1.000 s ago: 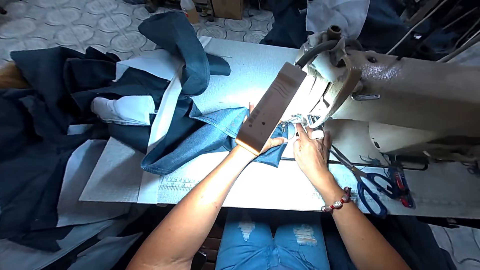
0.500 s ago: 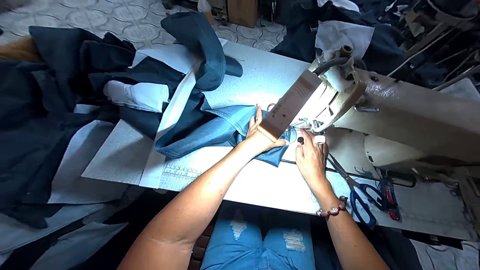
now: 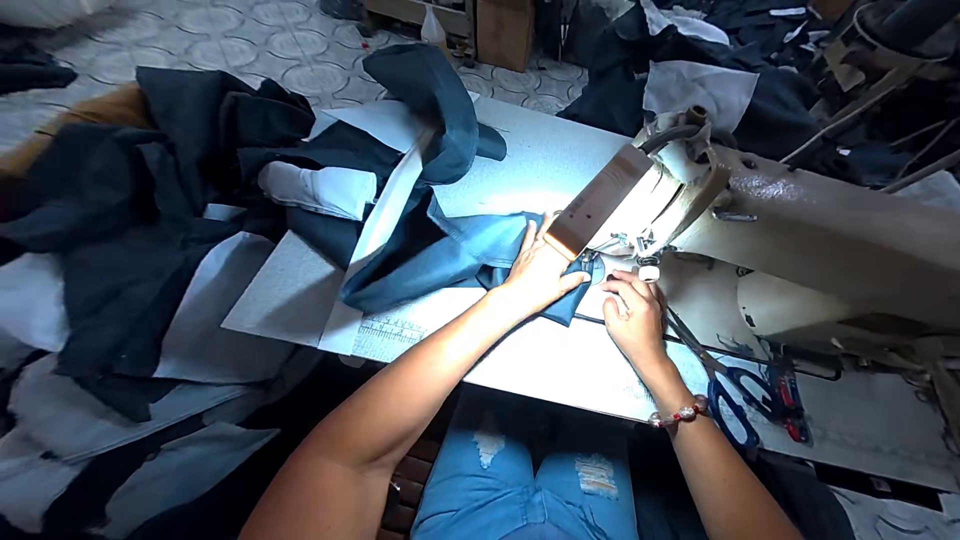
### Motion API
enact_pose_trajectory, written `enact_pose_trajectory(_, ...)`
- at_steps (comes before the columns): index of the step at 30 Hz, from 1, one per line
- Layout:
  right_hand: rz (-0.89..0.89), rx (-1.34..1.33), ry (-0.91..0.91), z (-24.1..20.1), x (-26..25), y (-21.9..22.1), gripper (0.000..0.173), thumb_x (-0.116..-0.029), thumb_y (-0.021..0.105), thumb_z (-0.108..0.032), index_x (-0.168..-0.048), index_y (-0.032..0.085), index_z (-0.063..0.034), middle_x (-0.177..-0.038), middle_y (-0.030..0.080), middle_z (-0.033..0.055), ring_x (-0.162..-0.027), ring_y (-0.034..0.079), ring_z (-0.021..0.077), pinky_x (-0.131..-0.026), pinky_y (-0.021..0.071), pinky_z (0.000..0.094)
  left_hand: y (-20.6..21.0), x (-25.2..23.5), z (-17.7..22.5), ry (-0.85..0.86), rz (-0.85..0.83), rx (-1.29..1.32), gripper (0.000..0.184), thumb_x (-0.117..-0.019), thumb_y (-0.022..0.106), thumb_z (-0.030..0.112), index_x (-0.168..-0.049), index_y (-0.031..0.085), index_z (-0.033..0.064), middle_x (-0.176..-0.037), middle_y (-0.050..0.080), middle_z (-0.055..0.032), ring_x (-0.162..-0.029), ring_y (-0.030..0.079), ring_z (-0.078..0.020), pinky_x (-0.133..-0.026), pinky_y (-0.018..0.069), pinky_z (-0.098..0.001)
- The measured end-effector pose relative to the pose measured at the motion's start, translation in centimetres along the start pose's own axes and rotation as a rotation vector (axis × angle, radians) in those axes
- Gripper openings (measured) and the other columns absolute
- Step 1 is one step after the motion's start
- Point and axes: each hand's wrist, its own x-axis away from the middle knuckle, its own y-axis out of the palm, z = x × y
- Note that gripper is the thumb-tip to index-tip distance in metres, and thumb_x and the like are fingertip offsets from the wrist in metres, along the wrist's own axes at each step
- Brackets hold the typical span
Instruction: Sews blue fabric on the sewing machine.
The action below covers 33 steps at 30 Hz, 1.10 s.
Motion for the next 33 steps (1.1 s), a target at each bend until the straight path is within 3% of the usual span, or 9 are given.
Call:
enact_pose_trajectory(2,-0.051,-0.031,-0.139,-0.2,1.3,-0.6,0.025,-0.0900,0.057,-0.015,-0.096,0.081,-0.0085,-0.118,0.072,0.0171,-0.126,0.058,0.0441,-0.110,0.0368,0.0640,-1.0,3.3,0.3,0.376,0.256,-0.066,0.029,-0.0988,0.056,0.018,-0.116,0.074,0.0042,-0.134,0.065,-0.0206,-0.132,0.057,-0.0381,-0.113,0.0425,-0.0544)
enact_pose_trajectory(4,-0.132,0.000,-0.209,-1.0,2.8,-1.3,0.032,-0.0930,0.054,-0.028,-0.105,0.082,-0.0163,-0.123,0.072,0.0127,-0.131,0.055,0.0448,-0.112,0.0283,0.0700,-3.0,6.9,-0.5,0.629,0.363,-0.171,0.020,-0.0964,0.055,0.007,-0.093,0.074,0.0032,-0.099,0.074,-0.0148,-0.102,0.070,-0.0297,-0.090,0.0542,-0.0436)
enact_pose_trajectory(7,-0.194,0.073,-0.169,-2.7,4.1,-1.1,0.049,-0.0919,0.054,-0.046,-0.117,0.078,-0.0114,-0.134,0.067,0.0172,-0.136,0.048,0.0519,-0.111,0.0213,0.0774,-5.4,11.3,-3.7,0.393,0.354,-0.376,0.022,-0.0922,0.055,0.009,-0.094,0.076,0.0010,-0.102,0.075,-0.0163,-0.101,0.071,-0.0328,-0.088,0.0550,-0.0471)
enact_pose_trajectory(11,-0.119,0.056,0.014,-5.7,3.1,1.1,0.057,-0.0894,0.063,-0.050,-0.122,0.074,-0.0037,-0.137,0.063,0.0188,-0.141,0.042,0.0497,-0.114,0.0163,0.0757,-7.5,10.6,-5.7,-0.103,0.125,-0.502,0.059,-0.0884,0.056,0.017,-0.147,0.056,0.0111,-0.157,0.047,-0.0150,-0.149,0.034,-0.0455,-0.115,0.0264,-0.0655)
enact_pose_trajectory(14,-0.006,-0.022,0.165,-7.6,1.8,2.7,0.058,-0.0895,0.070,-0.036,-0.140,0.064,-0.0089,-0.139,0.064,0.0129,-0.138,0.048,0.0439,-0.115,0.0230,0.0696,-7.3,9.0,-6.1,-0.217,0.073,-0.369,0.046,-0.0923,0.064,0.004,-0.137,0.066,0.0117,-0.143,0.061,-0.0143,-0.141,0.044,-0.0451,-0.113,0.0280,-0.0676)
enact_pose_trajectory(20,0.263,-0.407,0.432,-9.4,0.3,2.5,0.046,-0.0915,0.072,-0.012,-0.133,0.060,0.0026,-0.119,0.066,0.0173,-0.101,0.064,0.0209,-0.090,0.0521,0.0379,-6.5,11.3,-5.9,0.077,0.356,-0.322,0.036,-0.0867,0.061,-0.005,-0.114,0.078,0.0117,-0.121,0.074,-0.0101,-0.126,0.061,-0.0396,-0.106,0.0385,-0.0623)
enact_pose_trajectory(25,0.258,-0.604,0.449,-9.0,1.5,1.2,0.035,-0.0920,0.072,-0.011,-0.119,0.060,0.0071,-0.099,0.064,0.0097,-0.087,0.061,0.0062,-0.078,0.0523,0.0231,-7.7,14.9,-2.1,0.251,0.529,-0.368,0.027,-0.0975,0.055,0.006,-0.105,0.080,0.0149,-0.112,0.077,-0.0060,-0.126,0.062,-0.0295,-0.110,0.0360,-0.0531)
enact_pose_trajectory(29,0.269,-0.911,0.571,-10.2,3.4,-0.6,0.041,-0.0907,0.065,0.006,-0.129,0.050,0.0043,-0.115,0.064,0.0066,-0.093,0.064,0.0030,-0.081,0.0543,0.0193,-6.8,16.5,-0.2,0.285,0.556,-0.346,0.025,-0.1005,0.055,0.008,-0.106,0.077,0.0191,-0.110,0.077,-0.0020,-0.123,0.063,-0.0242,-0.110,0.0330,-0.0527)
enact_pose_trajectory(33,0.099,-0.999,0.830,-10.7,4.4,-2.8,0.034,-0.0940,0.061,0.010,-0.122,0.048,-0.0035,-0.073,0.063,-0.0004,-0.057,0.062,0.0044,-0.055,0.0540,0.0184,-6.6,17.5,-0.3,0.299,0.541,-0.378,0.024,-0.1015,0.055,0.010,-0.107,0.076,0.0204,-0.110,0.077,0.0006,-0.128,0.060,-0.0243,-0.116,0.0226,-0.0619)
